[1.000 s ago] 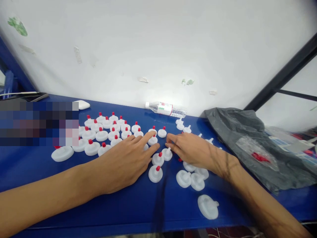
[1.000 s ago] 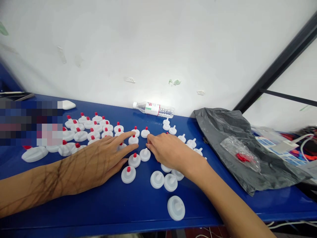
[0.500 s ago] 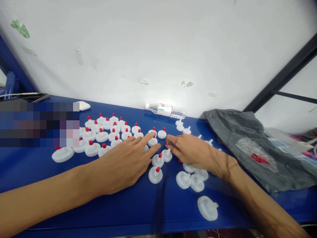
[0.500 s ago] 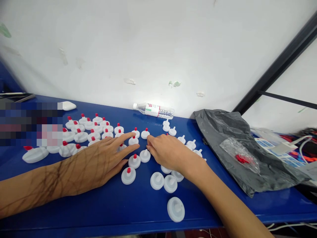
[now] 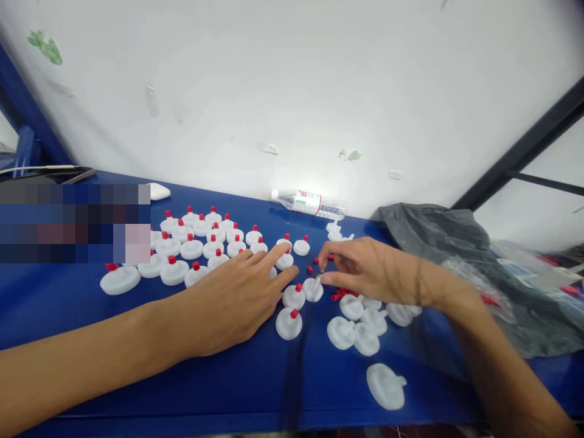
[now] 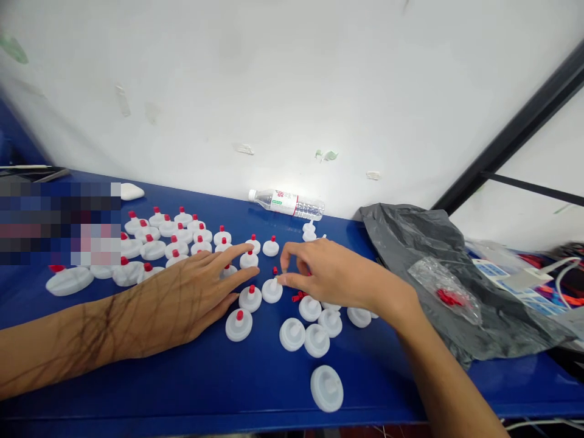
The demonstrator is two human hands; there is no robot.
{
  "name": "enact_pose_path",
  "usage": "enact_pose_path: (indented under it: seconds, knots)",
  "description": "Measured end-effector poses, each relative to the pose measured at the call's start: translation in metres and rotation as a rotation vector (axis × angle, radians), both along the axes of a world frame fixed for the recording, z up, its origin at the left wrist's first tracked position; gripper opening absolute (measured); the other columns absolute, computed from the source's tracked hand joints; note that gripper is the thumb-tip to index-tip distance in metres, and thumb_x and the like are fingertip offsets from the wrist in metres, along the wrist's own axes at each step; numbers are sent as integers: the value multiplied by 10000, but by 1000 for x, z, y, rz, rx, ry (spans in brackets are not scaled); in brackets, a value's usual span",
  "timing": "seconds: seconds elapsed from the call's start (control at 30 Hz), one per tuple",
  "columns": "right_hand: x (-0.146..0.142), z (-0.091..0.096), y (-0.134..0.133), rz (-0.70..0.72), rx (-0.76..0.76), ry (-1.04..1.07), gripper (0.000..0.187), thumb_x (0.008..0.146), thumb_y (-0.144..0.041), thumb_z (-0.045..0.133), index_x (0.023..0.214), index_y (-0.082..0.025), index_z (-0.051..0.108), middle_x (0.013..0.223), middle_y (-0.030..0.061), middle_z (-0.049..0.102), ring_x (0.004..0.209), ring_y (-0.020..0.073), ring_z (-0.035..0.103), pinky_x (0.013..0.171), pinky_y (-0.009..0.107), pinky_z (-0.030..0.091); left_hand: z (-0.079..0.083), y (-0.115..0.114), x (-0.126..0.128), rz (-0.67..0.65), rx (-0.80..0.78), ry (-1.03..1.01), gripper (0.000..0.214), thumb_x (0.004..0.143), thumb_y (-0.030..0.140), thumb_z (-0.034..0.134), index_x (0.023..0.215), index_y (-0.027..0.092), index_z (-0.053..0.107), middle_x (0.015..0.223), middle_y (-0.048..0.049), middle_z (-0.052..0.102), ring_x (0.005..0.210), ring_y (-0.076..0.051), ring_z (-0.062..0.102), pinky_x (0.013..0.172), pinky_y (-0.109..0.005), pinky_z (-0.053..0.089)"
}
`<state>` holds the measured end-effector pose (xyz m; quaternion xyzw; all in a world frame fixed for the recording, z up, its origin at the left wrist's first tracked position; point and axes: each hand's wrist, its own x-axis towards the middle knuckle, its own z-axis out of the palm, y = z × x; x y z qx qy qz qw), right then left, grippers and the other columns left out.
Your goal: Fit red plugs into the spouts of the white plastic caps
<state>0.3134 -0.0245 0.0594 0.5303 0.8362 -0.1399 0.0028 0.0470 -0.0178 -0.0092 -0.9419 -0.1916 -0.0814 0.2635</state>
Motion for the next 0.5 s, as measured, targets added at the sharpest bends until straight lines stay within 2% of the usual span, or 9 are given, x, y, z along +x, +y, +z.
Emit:
enact_pose_path:
  seconds: [0.1, 0.17, 0.27, 0.37, 0.5]
  knots:
    - [13, 11, -3, -47, -220, 52, 321, 861, -522, 750, 1050, -278, 663, 719, -43, 680, 559, 130, 583, 505, 236, 397, 1, 0, 0, 10, -39, -6, 337, 1033, 198, 428, 1183, 230, 727, 1447, -42, 583, 1501, -365, 334, 925, -431, 507]
    - [19, 14, -3, -43, -330, 67, 263, 832, -430, 795, 1013, -273, 686, 757, -39, 703, 624, 130, 634, 540, 218, 435, 1, 0, 0, 2, -57, -18, 328, 1024, 178, 436, 1155, 225, 733, 1429, -42, 593, 1493, -367, 350, 917, -430, 511]
    - [24, 12, 0, -10, -403, 114, 146, 841, -344, 783, 929, -260, 701, 842, -26, 752, 749, 147, 693, 621, 218, 492, 0, 0, -1, -20, -57, -27, 318, 1015, 163, 439, 1095, 216, 742, 1418, -49, 601, 1483, -386, 365, 895, -440, 516]
    - [24, 7, 5, 15, -342, 152, 84, 874, -308, 746, 891, -238, 703, 828, -19, 761, 735, 143, 692, 615, 223, 490, 0, 1, -1, -12, -63, -29, 332, 1025, 168, 413, 1143, 212, 720, 1401, -73, 610, 1488, -384, 360, 893, -443, 519]
    - [19, 10, 11, 37, -137, 196, 66, 900, -289, 717, 915, -226, 709, 844, -5, 759, 746, 144, 695, 654, 237, 516, 1, 0, -1, 21, -72, -51, 371, 1036, 168, 374, 1296, 185, 638, 1406, -121, 597, 1472, -359, 393, 933, -445, 523]
